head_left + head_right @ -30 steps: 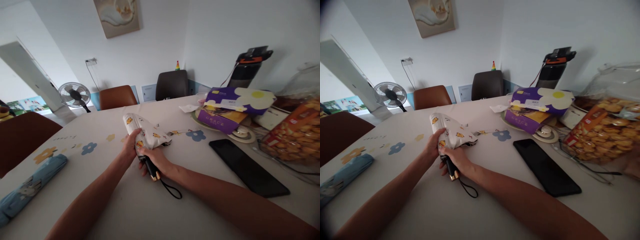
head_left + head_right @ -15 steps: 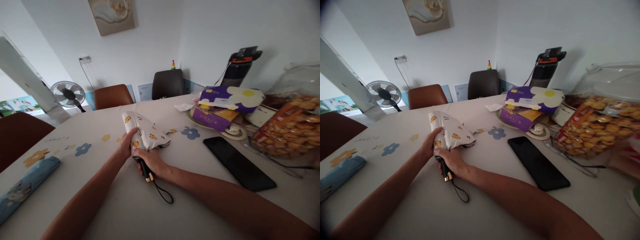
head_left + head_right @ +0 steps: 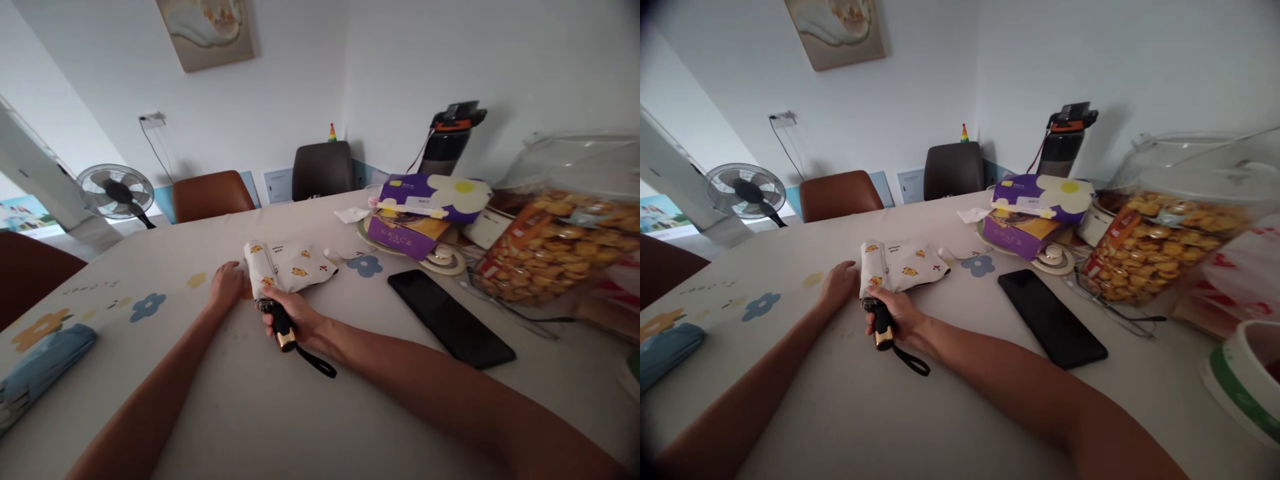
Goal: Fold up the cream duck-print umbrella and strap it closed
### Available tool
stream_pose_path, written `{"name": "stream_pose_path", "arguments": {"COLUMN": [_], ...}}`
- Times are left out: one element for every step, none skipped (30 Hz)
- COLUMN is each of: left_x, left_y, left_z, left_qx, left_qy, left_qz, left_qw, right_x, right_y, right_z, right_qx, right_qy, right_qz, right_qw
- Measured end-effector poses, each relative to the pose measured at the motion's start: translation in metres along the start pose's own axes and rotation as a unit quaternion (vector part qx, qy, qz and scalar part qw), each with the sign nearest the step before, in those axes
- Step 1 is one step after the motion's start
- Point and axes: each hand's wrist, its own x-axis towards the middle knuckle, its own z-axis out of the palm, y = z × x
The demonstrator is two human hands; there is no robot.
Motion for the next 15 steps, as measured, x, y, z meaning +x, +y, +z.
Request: {"name": "stream_pose_path", "arguments": {"left_x": [0.0,-0.001,-0.001,-0.001,0.0,0.001,0.002,0.005,0.008,0.011,0.015,0.019,0.023,0.027,0.031], "left_y": [0.002,0.006,0.012,0.02,0.03,0.042,0.057,0.073,0.089,0.105,0.119,0.132,0.142,0.149,0.154], "left_z": [-0.003,-0.006,-0.01,-0.014,-0.018,-0.02,-0.021,-0.021,-0.018,-0.013,-0.006,0.003,0.014,0.025,0.035], "left_qx": [0.001,0.0,-0.002,-0.004,-0.009,-0.014,-0.016,-0.018,-0.007,0.015,0.043,0.048,0.051,0.056,0.06], "left_qy": [0.019,0.04,0.06,0.077,0.09,0.096,0.09,0.078,0.035,-0.032,-0.112,-0.159,-0.192,-0.223,-0.244], "left_qz": [0.001,0.005,0.013,0.026,0.041,0.06,0.083,0.106,0.14,0.176,0.214,0.24,0.257,0.271,0.279], "left_qw": [1.0,0.999,0.998,0.997,0.995,0.993,0.992,0.991,0.989,0.984,0.969,0.956,0.946,0.935,0.927], "right_x": [0.0,0.0,0.0,0.0,0.001,0.002,0.003,0.005,0.006,0.007,0.008,0.008,0.008,0.007,0.006], "right_y": [0.0,0.0,-0.001,-0.001,-0.001,0.0,0.0,0.001,0.002,0.002,0.003,0.003,0.003,0.002,0.001], "right_z": [0.0,0.0,0.0,0.0,0.0,0.0,-0.001,-0.002,-0.003,-0.004,-0.005,-0.006,-0.006,-0.006,-0.005], "right_qx": [0.007,0.017,0.026,0.034,0.041,0.048,0.053,0.056,0.06,0.062,0.062,0.059,0.055,0.053,0.053], "right_qy": [-0.002,-0.003,-0.004,-0.007,-0.01,-0.012,-0.015,-0.016,-0.018,-0.02,-0.024,-0.028,-0.027,-0.021,-0.011], "right_qz": [-0.004,-0.011,-0.018,-0.022,-0.025,-0.029,-0.034,-0.039,-0.043,-0.045,-0.044,-0.037,-0.028,-0.021,-0.016], "right_qw": [1.0,1.0,0.999,0.999,0.999,0.998,0.998,0.998,0.997,0.997,0.997,0.997,0.998,0.998,0.998]}}
